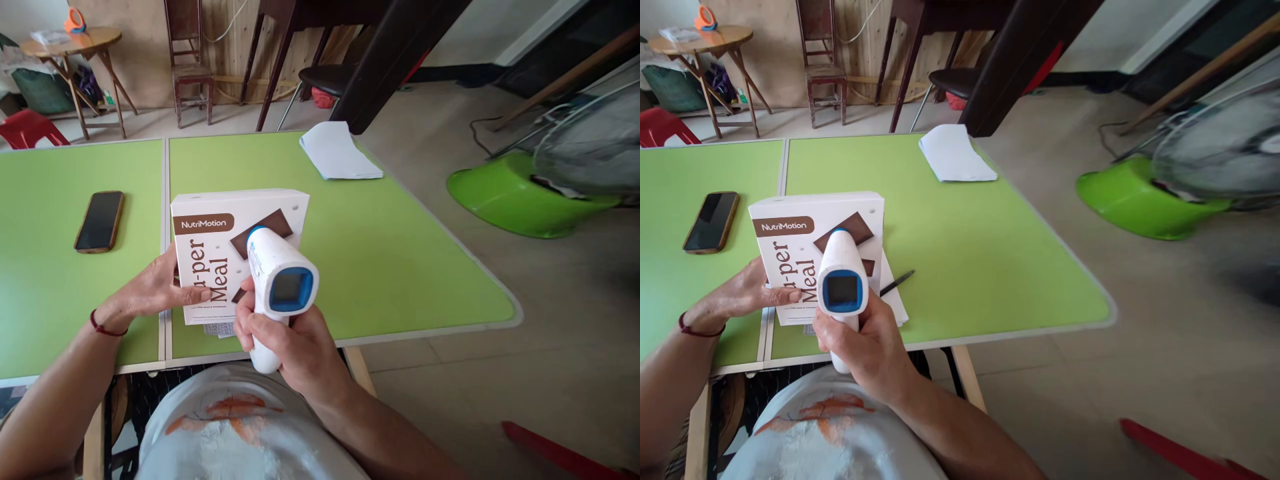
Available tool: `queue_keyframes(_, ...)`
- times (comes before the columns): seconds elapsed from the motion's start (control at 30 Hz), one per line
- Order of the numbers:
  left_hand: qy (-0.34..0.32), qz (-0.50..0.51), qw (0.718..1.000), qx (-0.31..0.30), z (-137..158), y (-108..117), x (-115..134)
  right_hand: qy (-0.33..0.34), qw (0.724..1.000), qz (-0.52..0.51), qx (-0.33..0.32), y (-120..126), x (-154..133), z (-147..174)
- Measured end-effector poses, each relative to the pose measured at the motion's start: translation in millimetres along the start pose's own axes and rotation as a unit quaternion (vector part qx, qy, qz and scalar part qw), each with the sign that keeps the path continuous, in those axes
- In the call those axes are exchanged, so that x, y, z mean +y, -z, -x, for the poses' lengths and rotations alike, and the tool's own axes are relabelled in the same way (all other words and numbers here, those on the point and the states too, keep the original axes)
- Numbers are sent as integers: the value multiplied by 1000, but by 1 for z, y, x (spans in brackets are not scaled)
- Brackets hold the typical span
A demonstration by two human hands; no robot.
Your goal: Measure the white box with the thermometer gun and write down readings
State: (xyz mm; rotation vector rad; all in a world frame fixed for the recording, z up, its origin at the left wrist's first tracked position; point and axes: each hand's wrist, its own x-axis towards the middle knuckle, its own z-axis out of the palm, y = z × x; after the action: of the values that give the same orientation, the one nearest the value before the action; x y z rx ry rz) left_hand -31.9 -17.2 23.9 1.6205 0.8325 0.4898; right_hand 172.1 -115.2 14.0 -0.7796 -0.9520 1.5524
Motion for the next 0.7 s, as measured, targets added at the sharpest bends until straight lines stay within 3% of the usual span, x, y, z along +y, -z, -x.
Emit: queue_keyframes(0.7, 2, 4, 1000, -1, -1, 0, 1, -12, 999, 30, 19, -4, -7, -3)
